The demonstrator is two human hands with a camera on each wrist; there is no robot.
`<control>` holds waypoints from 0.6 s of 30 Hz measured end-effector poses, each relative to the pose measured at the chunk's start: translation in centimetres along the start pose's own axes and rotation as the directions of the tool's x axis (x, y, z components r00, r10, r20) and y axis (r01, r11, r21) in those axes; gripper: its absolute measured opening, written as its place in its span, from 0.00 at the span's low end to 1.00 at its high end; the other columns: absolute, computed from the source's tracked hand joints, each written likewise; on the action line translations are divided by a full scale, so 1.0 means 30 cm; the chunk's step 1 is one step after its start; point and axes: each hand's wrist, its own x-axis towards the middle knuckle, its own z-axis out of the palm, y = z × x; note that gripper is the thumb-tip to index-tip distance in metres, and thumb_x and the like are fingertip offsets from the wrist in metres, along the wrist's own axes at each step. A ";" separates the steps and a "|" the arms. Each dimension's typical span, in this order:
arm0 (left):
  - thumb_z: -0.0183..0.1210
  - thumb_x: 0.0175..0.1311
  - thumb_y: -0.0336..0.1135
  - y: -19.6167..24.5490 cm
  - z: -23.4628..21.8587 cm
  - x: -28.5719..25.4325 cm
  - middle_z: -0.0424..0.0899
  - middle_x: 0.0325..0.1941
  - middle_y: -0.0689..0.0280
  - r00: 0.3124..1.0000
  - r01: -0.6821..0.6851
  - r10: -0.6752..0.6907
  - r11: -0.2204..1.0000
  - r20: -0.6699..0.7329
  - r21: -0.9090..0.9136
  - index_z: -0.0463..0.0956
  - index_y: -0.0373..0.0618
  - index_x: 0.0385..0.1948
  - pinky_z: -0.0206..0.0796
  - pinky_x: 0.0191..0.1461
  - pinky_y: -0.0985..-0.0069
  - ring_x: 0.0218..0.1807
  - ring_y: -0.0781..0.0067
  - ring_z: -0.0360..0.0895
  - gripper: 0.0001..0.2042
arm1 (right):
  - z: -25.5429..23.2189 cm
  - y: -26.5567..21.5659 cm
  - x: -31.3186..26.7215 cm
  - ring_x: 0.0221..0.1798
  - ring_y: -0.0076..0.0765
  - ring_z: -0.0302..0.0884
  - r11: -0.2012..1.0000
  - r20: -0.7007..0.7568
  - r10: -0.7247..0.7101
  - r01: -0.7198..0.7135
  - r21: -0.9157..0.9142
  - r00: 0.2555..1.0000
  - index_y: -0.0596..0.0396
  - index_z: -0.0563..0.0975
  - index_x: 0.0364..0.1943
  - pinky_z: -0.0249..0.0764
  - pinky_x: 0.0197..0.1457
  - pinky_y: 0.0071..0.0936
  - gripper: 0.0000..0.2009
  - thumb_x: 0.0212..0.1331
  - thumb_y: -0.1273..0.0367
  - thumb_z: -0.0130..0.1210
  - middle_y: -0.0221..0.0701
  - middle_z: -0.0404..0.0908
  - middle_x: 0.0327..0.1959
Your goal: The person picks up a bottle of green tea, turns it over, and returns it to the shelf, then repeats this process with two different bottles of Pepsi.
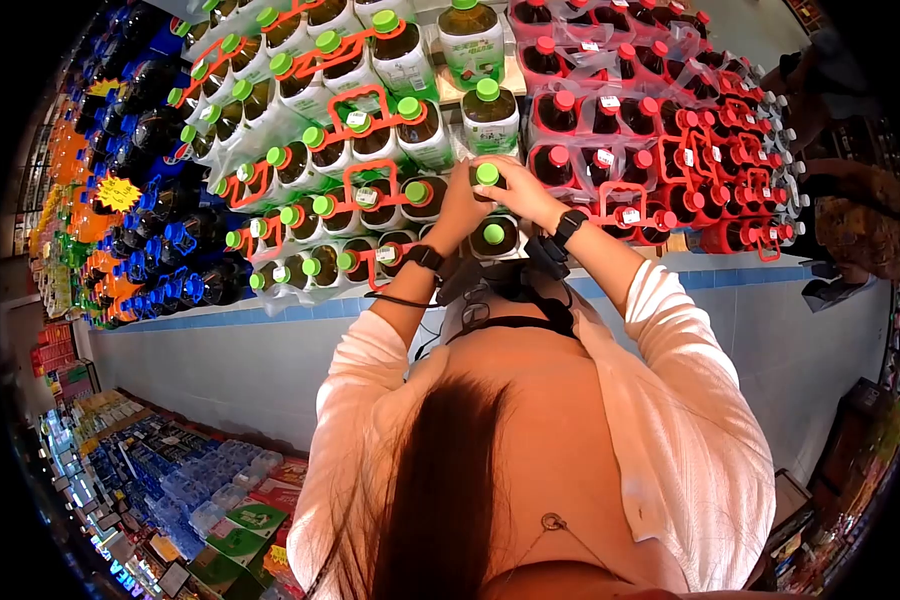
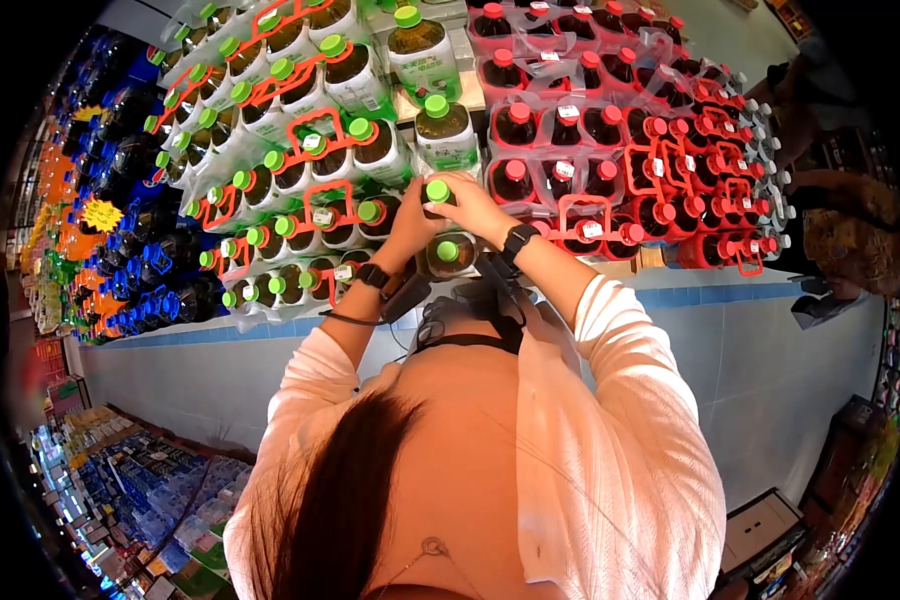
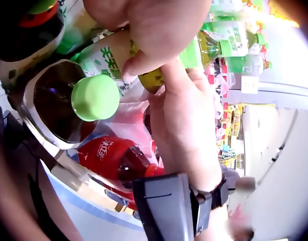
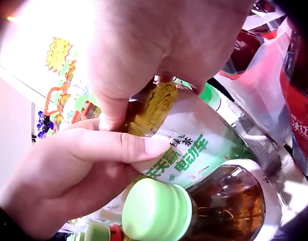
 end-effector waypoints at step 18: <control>0.63 0.50 0.27 0.221 -0.208 -0.019 0.63 0.66 0.45 0.975 0.064 -0.018 0.978 0.221 -0.200 0.44 0.36 0.69 0.57 0.67 0.69 0.69 0.56 0.60 0.44 | 0.005 -0.028 0.007 0.59 0.52 0.68 0.994 0.019 -0.022 0.024 -0.107 1.000 0.59 0.74 0.51 0.62 0.64 0.38 0.24 0.48 0.67 0.65 0.44 0.74 0.53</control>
